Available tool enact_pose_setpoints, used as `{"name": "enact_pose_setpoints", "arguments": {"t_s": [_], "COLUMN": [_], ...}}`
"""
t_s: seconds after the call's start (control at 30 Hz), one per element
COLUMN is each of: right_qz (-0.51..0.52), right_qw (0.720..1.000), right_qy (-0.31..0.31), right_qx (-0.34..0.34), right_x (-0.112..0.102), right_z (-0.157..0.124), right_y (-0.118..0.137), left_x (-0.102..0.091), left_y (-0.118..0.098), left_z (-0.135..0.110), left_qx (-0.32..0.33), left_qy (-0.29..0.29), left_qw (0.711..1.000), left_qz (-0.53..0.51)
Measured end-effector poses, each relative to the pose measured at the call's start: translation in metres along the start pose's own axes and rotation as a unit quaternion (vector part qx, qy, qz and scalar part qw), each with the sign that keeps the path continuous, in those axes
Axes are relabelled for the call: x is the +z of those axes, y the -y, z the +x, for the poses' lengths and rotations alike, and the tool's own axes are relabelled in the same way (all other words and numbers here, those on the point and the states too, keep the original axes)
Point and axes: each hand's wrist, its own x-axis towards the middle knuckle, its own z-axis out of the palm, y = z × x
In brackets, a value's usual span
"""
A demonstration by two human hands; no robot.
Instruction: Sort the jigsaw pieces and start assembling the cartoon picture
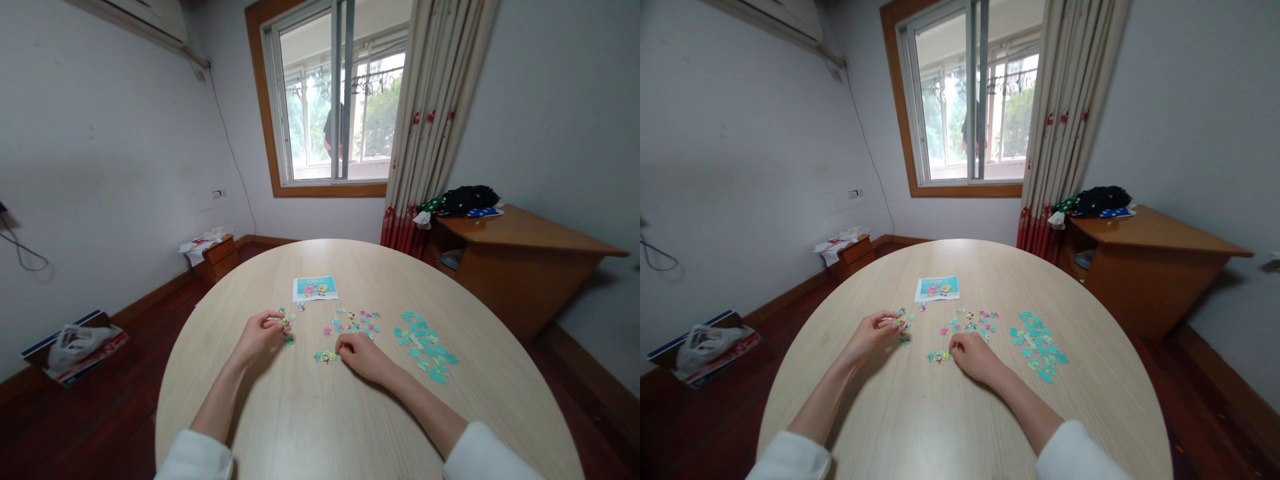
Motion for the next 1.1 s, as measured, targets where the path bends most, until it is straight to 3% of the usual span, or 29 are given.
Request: {"name": "enact_pose_setpoints", "arguments": {"t_s": [1.1], "right_qz": [-0.004], "right_qw": [1.000], "right_qy": [0.001], "right_qx": [-0.002], "right_x": [-0.0010], "right_z": [0.0000], "right_y": [0.0020], "left_x": [0.0035], "left_y": [0.0004], "left_z": [-0.0036], "left_qx": [-0.026], "left_qy": [0.045], "left_qw": [0.999], "left_qz": [0.007]}}
